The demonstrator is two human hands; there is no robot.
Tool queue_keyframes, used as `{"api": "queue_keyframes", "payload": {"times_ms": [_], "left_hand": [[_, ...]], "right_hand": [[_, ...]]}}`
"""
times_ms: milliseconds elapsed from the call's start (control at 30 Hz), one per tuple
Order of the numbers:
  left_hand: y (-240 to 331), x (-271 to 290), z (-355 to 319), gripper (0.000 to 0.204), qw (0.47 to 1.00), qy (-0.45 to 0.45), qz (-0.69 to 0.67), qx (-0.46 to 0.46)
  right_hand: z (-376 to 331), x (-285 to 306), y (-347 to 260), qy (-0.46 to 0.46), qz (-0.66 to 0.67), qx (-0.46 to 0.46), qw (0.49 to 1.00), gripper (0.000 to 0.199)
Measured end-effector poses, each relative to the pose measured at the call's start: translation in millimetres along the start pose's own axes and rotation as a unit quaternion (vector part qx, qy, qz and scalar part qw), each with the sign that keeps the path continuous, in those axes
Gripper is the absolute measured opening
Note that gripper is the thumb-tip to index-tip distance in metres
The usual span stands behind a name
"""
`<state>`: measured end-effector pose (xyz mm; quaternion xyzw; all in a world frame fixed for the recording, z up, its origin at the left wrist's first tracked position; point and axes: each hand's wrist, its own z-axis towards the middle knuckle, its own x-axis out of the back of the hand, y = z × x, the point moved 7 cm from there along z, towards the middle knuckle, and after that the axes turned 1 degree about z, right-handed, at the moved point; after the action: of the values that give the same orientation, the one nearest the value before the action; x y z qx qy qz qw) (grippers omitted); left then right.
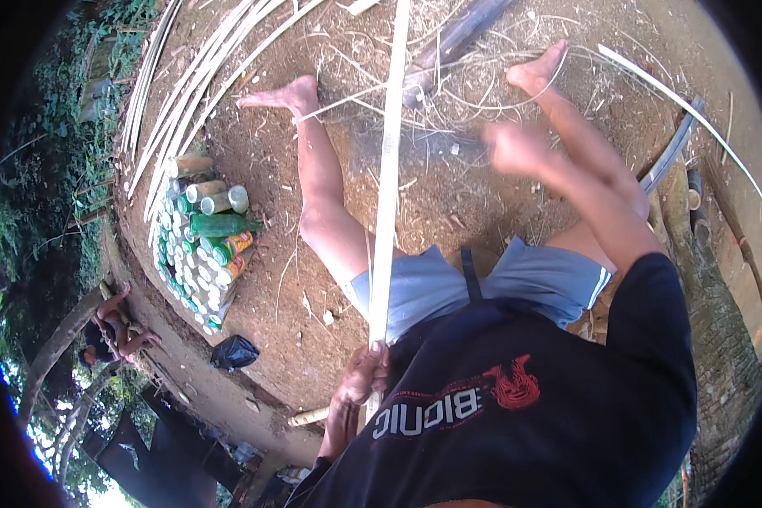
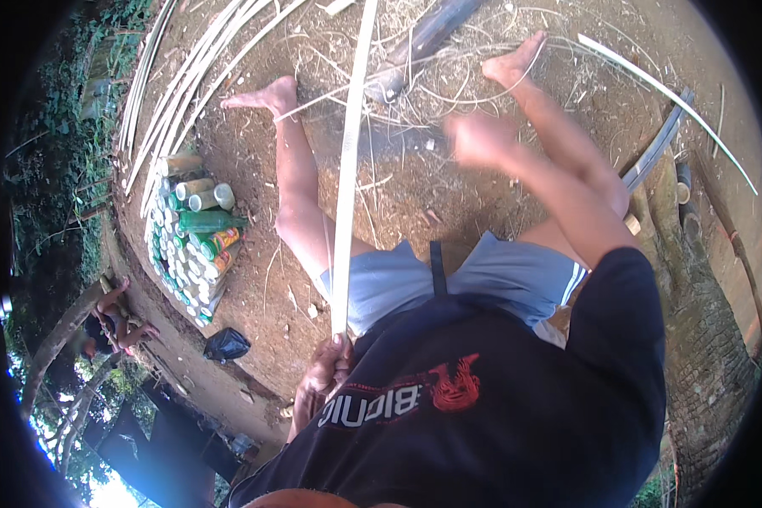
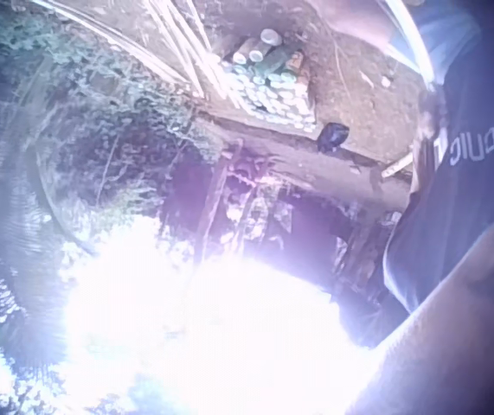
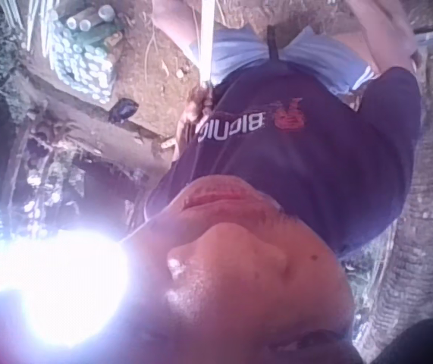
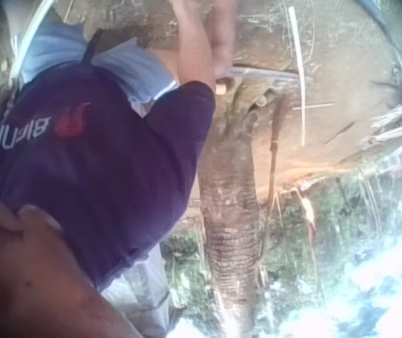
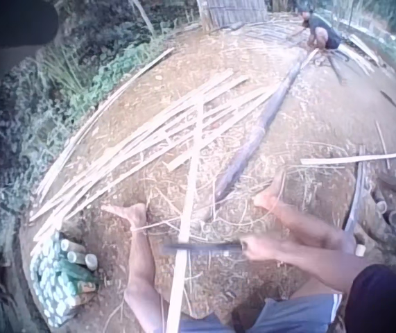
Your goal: The person strips a long bamboo piece by repeatedly sliding a machete along its surface while holding it by hand on the ground.
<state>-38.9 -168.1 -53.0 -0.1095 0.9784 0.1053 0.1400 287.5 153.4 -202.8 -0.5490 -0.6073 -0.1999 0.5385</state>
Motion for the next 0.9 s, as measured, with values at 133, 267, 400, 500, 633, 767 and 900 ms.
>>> {"api": "queue_keyframes", "payload": {"times_ms": [133,267,400,500,633,767,900], "left_hand": [[-8,5,-5,0.039,1.000,0.015,-0.027,0.001],[-7,5,-5,0.037,0.999,-0.047,-0.027,-0.009],[-5,10,4,0.038,0.999,-0.039,-0.037,0.002],[-3,15,-7,0.040,0.998,-0.042,-0.053,0.004],[-21,28,-4,0.039,0.997,-0.062,-0.055,0.006],[-10,33,-2,0.040,0.996,-0.075,-0.054,0.000],[-17,71,24,0.048,0.999,-0.041,0.018,-0.029]], "right_hand": [[-7,45,-43,-0.086,0.142,-0.057,0.985,0.045],[4,45,-36,-0.070,0.049,0.043,0.995,0.030],[35,61,21,-0.051,0.109,-0.127,0.985,0.032],[5,38,-23,0.008,0.189,-0.028,0.981,0.027],[11,36,-28,-0.062,-0.007,0.044,0.997,0.024],[47,66,18,-0.116,0.110,-0.195,0.968,0.023],[68,28,18,-0.119,0.170,-0.139,0.968,0.024]]}}
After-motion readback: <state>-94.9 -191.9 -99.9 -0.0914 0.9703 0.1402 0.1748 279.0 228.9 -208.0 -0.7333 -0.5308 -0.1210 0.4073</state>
